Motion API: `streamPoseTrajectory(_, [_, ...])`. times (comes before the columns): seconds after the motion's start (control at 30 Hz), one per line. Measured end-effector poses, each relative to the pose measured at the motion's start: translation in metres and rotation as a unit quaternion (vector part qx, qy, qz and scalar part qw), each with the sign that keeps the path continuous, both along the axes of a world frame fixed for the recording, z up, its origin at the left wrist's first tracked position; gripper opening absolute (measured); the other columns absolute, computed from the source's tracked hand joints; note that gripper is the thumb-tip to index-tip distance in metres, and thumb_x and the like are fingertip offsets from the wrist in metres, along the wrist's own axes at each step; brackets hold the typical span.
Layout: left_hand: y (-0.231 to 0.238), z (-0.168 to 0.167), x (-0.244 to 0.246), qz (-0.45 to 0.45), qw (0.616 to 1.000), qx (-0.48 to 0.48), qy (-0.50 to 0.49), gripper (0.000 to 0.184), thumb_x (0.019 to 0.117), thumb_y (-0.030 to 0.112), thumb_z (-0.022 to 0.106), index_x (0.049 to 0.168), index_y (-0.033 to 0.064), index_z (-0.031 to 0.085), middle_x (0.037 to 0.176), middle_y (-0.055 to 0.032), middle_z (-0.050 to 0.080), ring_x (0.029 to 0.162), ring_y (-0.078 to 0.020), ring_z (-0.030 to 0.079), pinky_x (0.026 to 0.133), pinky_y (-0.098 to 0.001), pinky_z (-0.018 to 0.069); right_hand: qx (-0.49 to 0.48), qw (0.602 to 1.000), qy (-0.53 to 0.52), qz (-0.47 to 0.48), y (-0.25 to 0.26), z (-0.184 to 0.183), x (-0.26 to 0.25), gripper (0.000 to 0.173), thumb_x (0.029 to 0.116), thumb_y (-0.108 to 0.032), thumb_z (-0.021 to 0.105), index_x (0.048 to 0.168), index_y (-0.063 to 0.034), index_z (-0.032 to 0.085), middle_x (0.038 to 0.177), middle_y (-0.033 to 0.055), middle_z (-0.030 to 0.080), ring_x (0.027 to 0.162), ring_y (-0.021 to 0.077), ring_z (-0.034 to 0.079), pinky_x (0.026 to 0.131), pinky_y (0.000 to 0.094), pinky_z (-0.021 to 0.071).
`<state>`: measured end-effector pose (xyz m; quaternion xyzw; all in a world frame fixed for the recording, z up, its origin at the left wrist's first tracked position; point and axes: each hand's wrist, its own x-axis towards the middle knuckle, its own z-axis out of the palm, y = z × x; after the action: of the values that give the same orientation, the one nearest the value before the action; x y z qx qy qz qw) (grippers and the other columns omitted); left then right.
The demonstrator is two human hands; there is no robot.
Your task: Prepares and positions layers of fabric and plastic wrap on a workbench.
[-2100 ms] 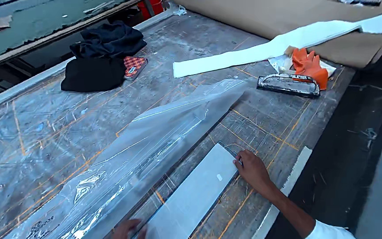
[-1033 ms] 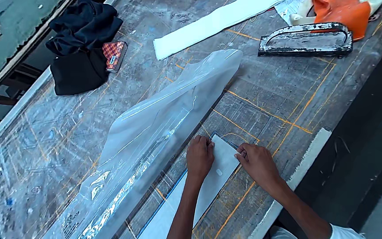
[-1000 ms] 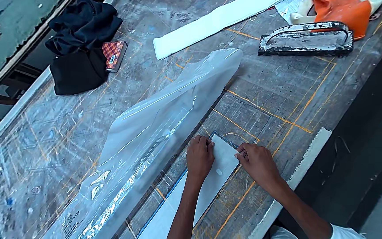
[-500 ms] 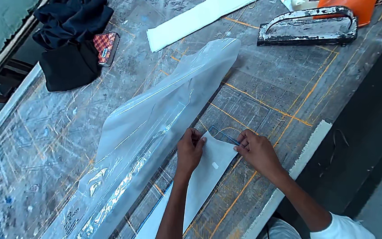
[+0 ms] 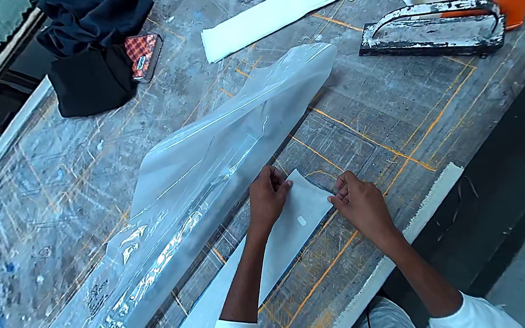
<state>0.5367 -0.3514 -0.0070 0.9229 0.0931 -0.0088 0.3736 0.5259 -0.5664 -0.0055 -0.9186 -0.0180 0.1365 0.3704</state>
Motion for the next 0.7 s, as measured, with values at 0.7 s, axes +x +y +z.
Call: streamPoseTrajectory(0.7, [-0.015, -0.006, -0.069, -0.099, 0.982, 0.159, -0.038, 0.022, 0.0924, 0.002, 0.061, 0.112, 0.0042, 0.072, 0.11, -0.0166, 0.066, 0.1, -0.0365, 0.066, 0.078, -0.0539, 0.0567, 0.028, 0.984, -0.169, 0.049, 0.007, -0.008, 0.003, 0.045, 0.0787, -0.021, 0.089, 0.112, -0.0033, 0.065, 0.101, 0.0147, 0.063, 0.088, 0.0333, 0.063, 0.073, 0.0493, 0.0543])
